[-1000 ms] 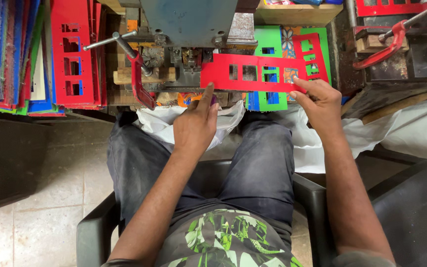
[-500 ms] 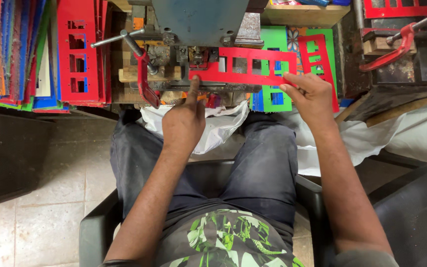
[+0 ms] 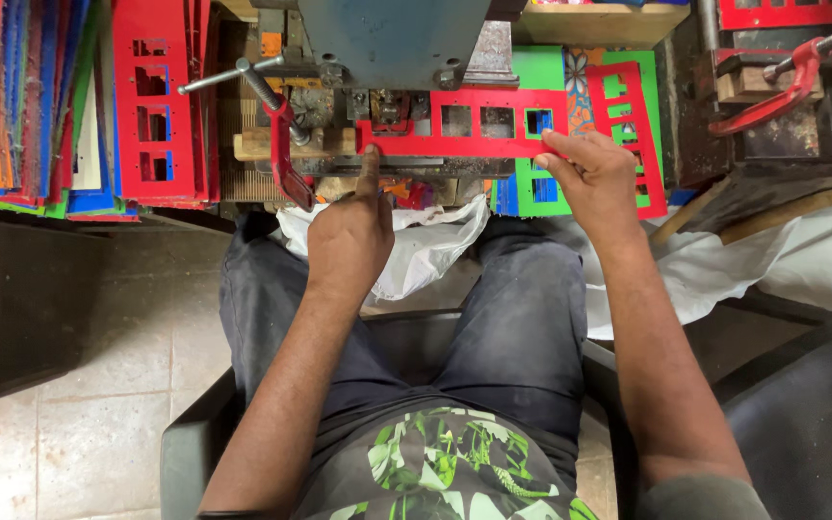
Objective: The person places colored plastic sheets under a manual press and punches rectangular holes into them one at a time. They handle green, red, and blue sheets, stacking the finished pieces on the workbench.
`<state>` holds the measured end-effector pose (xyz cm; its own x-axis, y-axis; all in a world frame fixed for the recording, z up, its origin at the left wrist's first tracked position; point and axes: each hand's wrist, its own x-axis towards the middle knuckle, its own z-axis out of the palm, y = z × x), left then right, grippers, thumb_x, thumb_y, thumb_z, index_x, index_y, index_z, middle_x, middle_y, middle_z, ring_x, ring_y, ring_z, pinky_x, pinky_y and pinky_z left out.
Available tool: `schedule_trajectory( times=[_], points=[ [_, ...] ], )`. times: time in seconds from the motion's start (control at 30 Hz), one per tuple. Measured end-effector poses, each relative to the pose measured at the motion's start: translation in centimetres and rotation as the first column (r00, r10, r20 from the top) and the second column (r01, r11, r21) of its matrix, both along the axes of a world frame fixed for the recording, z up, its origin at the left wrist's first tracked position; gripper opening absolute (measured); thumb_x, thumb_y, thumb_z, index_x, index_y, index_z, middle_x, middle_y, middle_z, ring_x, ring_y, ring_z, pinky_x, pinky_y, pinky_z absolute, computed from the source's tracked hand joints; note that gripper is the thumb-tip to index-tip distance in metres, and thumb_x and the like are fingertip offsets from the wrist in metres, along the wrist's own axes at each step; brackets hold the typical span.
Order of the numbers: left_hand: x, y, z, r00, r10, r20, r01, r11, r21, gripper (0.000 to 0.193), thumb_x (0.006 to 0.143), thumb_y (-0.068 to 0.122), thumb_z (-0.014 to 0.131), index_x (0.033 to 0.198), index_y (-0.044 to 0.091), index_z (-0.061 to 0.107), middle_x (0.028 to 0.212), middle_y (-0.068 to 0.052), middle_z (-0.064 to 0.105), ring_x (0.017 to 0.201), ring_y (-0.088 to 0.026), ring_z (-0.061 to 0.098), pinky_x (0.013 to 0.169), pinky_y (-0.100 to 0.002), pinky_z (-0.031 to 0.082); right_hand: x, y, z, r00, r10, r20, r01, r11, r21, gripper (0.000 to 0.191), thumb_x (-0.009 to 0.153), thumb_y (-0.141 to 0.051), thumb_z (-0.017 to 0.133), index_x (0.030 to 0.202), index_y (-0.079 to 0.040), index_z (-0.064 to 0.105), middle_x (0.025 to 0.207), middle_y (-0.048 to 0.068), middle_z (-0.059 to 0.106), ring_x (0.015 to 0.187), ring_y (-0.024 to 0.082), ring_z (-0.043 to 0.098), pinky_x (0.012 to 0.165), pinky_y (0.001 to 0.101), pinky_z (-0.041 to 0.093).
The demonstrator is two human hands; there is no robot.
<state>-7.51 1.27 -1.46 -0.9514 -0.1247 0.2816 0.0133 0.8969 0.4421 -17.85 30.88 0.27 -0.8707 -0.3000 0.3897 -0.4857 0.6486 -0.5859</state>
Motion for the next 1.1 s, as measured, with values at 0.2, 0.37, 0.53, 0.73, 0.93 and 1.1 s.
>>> schedule_trajectory(
  times=[0.2,0.37,0.53,0.73,0.93,1.1],
  points=[
    [-0.2,-0.2,-0.1,1.0,-0.013,0.021,0.014,1.0,-0.02,0.062,0.092,0.015,0.064,0.151,-0.001,0.049,0.065,-0.017,0.068,0.053,-0.035,0.065,0.051,-0.049,0.051,0.0,-0.1,-0.3,1.0,0.006,-0.008,-0.006,0.999,-0.034,0.03,0.091,-0.01,0.086,0.12,-0.005,0.077,0.086,0.009,0.068,0.076,0.017,0.064,0.068,0.0321,0.05],
    [-0.3,-0.2,-0.4,1.0,-0.014,0.028,0.014,1.0,-0.019,0.063,0.092,0.014,0.063,0.151,-0.002,0.047,0.065,-0.017,0.068,0.052,-0.035,0.065,0.05,-0.049,0.051,0.1,-0.2,-0.2,1.0,-0.007,0.011,0.008,1.0,-0.029,0.031,0.09,-0.009,0.087,0.119,-0.005,0.078,0.083,0.009,0.066,0.073,0.018,0.062,0.066,0.0328,0.048],
    [-0.4,-0.2,-0.5,1.0,-0.016,-0.002,0.016,0.999,-0.037,0.06,0.094,0.015,0.063,0.15,-0.001,0.05,0.065,-0.016,0.068,0.053,-0.034,0.065,0.051,-0.048,0.051,0.3,-0.4,-0.2,1.0,-0.01,-0.016,0.01,0.999,-0.047,0.03,0.09,-0.009,0.086,0.119,-0.005,0.077,0.086,0.009,0.067,0.077,0.017,0.064,0.067,0.0319,0.049],
    [-0.2,-0.3,-0.1,0.999,-0.035,0.029,0.036,0.998,-0.051,0.057,0.098,0.017,0.064,0.15,-0.002,0.05,0.063,-0.016,0.066,0.052,-0.034,0.064,0.048,-0.048,0.049,0.4,-0.3,-0.3,1.0,-0.013,-0.004,0.013,0.998,-0.058,0.031,0.089,-0.009,0.086,0.119,-0.005,0.077,0.084,0.008,0.066,0.072,0.018,0.06,0.064,0.0327,0.046],
    [-0.1,-0.4,0.2,1.0,-0.027,0.001,0.027,0.999,-0.044,0.056,0.096,0.018,0.065,0.148,0.0,0.053,0.063,-0.015,0.066,0.052,-0.034,0.063,0.05,-0.047,0.05,0.4,-0.5,1.1,0.996,0.038,-0.08,-0.034,0.998,0.061,0.032,0.088,-0.01,0.088,0.118,-0.007,0.077,0.103,0.012,0.064,0.095,0.026,0.062,0.082,0.0396,0.05],
    [-0.1,-0.3,0.2,1.0,-0.021,-0.013,0.02,0.999,-0.038,0.057,0.095,0.016,0.066,0.148,-0.001,0.054,0.063,-0.015,0.066,0.052,-0.033,0.063,0.051,-0.047,0.05,-0.9,-0.9,2.3,0.966,0.218,-0.14,-0.182,0.955,0.233,0.041,0.081,-0.014,0.089,0.118,-0.005,0.076,0.147,0.025,0.052,0.138,0.042,0.047,0.11,0.0478,0.045]
  ],
)
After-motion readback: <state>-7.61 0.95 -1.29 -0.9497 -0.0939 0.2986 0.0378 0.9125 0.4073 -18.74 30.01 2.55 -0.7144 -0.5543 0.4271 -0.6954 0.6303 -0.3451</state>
